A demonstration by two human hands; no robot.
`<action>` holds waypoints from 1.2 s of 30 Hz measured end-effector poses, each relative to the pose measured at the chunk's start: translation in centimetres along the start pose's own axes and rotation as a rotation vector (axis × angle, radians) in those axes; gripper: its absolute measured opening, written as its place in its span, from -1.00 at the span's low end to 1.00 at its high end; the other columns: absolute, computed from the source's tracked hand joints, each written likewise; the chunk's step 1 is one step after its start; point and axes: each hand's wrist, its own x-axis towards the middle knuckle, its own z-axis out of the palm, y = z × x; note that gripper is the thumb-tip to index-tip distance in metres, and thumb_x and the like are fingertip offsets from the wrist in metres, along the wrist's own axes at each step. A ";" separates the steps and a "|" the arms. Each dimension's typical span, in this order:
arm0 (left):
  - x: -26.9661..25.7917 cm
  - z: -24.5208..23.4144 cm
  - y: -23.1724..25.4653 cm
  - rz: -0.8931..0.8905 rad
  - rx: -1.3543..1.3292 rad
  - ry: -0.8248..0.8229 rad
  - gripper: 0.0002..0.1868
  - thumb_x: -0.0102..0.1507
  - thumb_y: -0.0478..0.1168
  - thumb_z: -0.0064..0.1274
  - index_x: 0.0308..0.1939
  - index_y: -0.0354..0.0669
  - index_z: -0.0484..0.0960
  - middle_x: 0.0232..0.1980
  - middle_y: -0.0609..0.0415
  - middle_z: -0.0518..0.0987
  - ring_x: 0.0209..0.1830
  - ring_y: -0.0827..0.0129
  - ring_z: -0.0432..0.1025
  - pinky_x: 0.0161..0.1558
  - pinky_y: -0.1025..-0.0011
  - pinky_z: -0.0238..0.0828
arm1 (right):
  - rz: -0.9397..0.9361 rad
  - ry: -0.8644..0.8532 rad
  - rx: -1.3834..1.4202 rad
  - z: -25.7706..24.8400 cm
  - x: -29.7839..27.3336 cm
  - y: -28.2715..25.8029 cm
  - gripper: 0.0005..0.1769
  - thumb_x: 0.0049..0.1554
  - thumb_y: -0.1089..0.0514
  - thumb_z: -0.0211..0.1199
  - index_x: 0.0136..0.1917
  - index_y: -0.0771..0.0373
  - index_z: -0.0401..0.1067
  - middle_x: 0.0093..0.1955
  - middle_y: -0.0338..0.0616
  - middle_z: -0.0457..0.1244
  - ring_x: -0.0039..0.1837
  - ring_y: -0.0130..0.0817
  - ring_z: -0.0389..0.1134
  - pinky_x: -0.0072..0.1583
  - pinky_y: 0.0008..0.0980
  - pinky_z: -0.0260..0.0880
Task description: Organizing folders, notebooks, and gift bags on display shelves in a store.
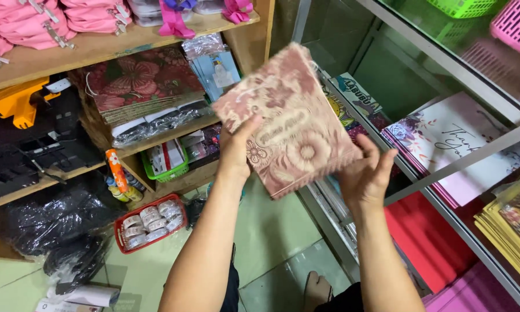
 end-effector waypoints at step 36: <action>0.2 1.9 -1.6 0.050 -0.263 0.172 -0.31 0.32 0.24 -0.22 0.17 -0.29 0.56 0.18 -0.09 0.63 0.16 0.13 0.52 0.25 0.18 0.38 | -0.331 0.019 -0.138 4.8 -2.7 1.1 -0.33 0.05 0.26 0.42 0.39 0.33 0.26 0.19 -0.10 0.34 0.18 -0.29 0.42 0.25 -0.29 0.48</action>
